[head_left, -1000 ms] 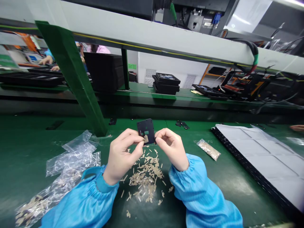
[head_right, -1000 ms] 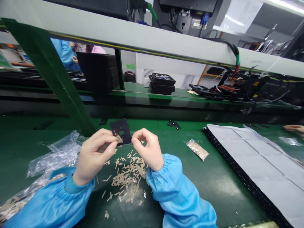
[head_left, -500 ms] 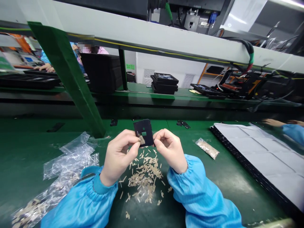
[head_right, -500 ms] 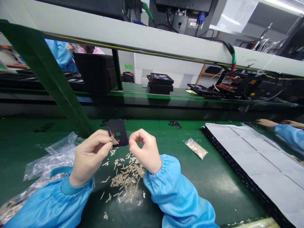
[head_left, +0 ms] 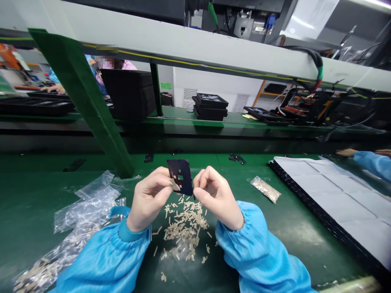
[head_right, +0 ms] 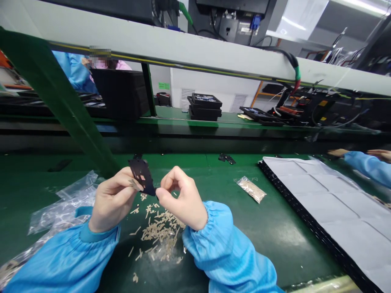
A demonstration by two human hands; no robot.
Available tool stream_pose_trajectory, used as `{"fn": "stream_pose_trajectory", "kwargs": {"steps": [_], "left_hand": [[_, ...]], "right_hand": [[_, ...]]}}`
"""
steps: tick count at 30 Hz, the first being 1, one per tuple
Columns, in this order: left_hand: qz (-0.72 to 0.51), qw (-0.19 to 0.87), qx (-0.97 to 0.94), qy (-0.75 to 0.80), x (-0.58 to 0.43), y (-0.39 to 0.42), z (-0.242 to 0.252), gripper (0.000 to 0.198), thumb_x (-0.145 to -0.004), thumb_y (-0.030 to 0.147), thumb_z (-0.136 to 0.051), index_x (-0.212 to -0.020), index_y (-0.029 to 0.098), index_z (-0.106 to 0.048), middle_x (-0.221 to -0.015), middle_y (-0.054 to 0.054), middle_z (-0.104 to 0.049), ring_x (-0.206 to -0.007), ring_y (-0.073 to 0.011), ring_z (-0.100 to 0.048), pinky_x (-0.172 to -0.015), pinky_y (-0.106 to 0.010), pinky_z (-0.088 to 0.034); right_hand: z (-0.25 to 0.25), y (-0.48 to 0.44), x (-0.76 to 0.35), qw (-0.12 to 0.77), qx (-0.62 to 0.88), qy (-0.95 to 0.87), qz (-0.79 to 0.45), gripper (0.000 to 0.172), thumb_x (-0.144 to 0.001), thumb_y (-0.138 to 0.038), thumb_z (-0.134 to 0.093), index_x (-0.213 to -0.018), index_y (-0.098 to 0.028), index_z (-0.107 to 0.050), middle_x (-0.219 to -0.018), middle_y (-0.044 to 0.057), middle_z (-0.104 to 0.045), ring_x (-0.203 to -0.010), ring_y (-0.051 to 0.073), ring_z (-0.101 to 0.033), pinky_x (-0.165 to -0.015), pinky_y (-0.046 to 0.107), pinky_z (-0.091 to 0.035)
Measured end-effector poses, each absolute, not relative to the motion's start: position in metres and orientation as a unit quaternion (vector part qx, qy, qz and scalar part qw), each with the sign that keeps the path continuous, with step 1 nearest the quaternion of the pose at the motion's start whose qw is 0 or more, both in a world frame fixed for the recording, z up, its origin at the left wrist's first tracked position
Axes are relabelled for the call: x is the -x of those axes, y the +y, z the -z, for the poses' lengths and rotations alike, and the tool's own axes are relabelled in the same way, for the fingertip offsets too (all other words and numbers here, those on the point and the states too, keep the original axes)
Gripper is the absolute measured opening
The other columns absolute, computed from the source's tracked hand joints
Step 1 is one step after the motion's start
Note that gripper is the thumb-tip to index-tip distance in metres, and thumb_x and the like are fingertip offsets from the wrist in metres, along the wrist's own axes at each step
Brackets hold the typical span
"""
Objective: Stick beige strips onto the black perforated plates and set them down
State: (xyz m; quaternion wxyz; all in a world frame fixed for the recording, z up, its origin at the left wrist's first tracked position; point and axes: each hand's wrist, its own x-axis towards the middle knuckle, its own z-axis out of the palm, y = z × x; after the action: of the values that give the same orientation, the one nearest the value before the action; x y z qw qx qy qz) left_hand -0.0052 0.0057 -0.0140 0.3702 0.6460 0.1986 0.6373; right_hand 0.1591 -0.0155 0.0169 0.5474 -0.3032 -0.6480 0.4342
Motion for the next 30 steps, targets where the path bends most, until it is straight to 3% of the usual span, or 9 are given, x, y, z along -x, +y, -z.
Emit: {"fn": "stream_pose_trajectory", "kwargs": {"steps": [7,20,30], "left_hand": [[-0.629,0.481,-0.577,0.202,-0.001,0.001,0.002,0.01,-0.071,0.019,-0.062,-0.061,0.018,-0.063,-0.069,-0.002,-0.057,-0.066,-0.0143,-0.055,-0.059,-0.027,-0.046],[-0.564,0.68,-0.386,0.264,-0.017,-0.017,-0.009,0.016,-0.069,0.021,-0.063,-0.058,0.014,-0.055,-0.06,0.002,-0.048,-0.057,-0.0071,-0.047,-0.053,-0.018,-0.045],[-0.559,0.734,-0.284,0.262,-0.024,-0.019,-0.006,0.01,-0.069,0.016,-0.066,-0.063,0.014,-0.058,-0.066,0.003,-0.059,-0.062,-0.006,-0.057,-0.058,-0.014,-0.052]], "right_hand": [[-0.011,-0.012,-0.159,0.52,0.228,-0.634,-0.526,0.016,-0.083,-0.031,-0.052,-0.074,-0.019,-0.047,-0.067,-0.002,-0.045,-0.06,0.01,-0.041,-0.057,0.025,-0.034],[-0.006,-0.014,-0.157,0.547,0.258,-0.755,-0.252,0.011,-0.089,-0.019,-0.035,-0.078,-0.021,-0.036,-0.071,-0.002,-0.036,-0.064,0.013,-0.038,-0.058,0.027,-0.033],[0.003,-0.009,-0.156,0.55,0.319,-0.771,-0.023,0.008,-0.09,-0.021,-0.034,-0.084,-0.022,-0.04,-0.071,0.002,-0.045,-0.063,0.015,-0.044,-0.058,0.029,-0.035]]}}
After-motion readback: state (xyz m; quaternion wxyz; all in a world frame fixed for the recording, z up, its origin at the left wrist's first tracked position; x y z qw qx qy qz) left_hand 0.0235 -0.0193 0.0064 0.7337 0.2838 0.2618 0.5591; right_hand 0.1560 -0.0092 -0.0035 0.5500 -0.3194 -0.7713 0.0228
